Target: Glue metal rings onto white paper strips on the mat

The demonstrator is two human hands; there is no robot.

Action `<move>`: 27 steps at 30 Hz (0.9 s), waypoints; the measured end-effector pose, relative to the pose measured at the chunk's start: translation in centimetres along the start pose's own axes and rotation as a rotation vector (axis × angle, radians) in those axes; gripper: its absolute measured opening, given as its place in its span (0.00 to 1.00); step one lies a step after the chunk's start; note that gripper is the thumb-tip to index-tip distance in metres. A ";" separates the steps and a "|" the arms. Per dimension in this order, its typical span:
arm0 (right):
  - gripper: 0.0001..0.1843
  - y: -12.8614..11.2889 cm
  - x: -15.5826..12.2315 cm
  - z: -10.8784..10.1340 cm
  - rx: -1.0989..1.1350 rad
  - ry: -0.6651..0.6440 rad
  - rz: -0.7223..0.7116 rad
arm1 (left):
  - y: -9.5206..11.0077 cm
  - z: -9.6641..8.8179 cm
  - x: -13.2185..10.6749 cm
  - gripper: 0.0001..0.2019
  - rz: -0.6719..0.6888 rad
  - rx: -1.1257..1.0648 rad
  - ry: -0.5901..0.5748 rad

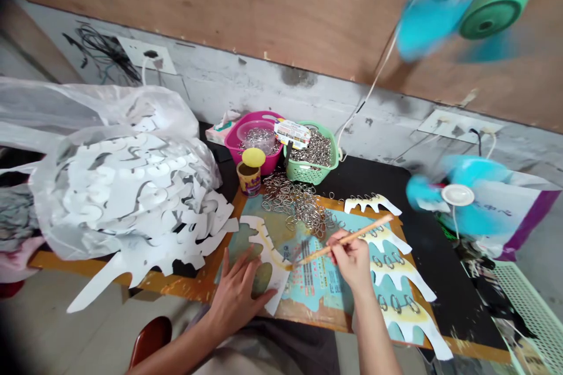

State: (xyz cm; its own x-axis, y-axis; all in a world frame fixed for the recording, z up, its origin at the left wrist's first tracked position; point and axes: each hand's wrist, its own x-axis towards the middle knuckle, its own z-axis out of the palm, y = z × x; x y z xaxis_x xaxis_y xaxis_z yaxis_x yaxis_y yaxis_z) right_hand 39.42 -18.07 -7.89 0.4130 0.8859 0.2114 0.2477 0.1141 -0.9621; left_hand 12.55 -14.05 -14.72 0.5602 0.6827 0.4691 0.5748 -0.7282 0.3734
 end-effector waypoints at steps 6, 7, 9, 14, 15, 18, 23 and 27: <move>0.11 -0.3 -0.2 0.3 -0.033 -0.135 0.011 | 0.0 -0.1 0.1 0.20 0.002 -0.003 -0.001; 0.12 -0.2 -0.3 0.2 -0.031 -0.102 -0.004 | 0.0 -0.1 0.1 0.20 0.001 -0.007 -0.003; 0.12 -0.1 -0.3 0.2 -0.019 -0.063 -0.038 | 0.0 -0.1 0.1 0.21 -0.002 -0.013 -0.012; 0.10 -0.2 -0.4 0.6 -0.049 -0.144 -0.031 | 0.0 -0.1 0.1 0.20 -0.010 -0.020 -0.018; 0.11 -0.2 -0.4 0.7 -0.058 -0.129 -0.037 | 0.0 -0.1 0.0 0.20 -0.010 -0.020 -0.015; 0.12 -0.4 -0.5 0.9 -0.062 -0.126 -0.063 | 0.0 0.0 0.0 0.21 -0.009 -0.028 -0.017; 0.12 -0.8 -0.5 1.1 -0.114 -0.128 -0.088 | 0.0 -0.1 0.1 0.20 -0.009 -0.031 -0.019; 0.13 -0.9 -0.6 1.3 -0.111 -0.154 -0.054 | 0.1 -0.1 0.1 0.20 -0.015 -0.030 -0.027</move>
State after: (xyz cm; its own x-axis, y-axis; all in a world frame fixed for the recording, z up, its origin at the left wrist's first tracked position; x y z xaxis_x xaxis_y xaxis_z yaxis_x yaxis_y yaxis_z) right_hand 37.83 -18.13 -7.36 0.2597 0.9390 0.2257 0.3645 0.1211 -0.9233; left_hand 12.58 -14.01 -14.54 0.5674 0.6949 0.4418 0.5655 -0.7188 0.4044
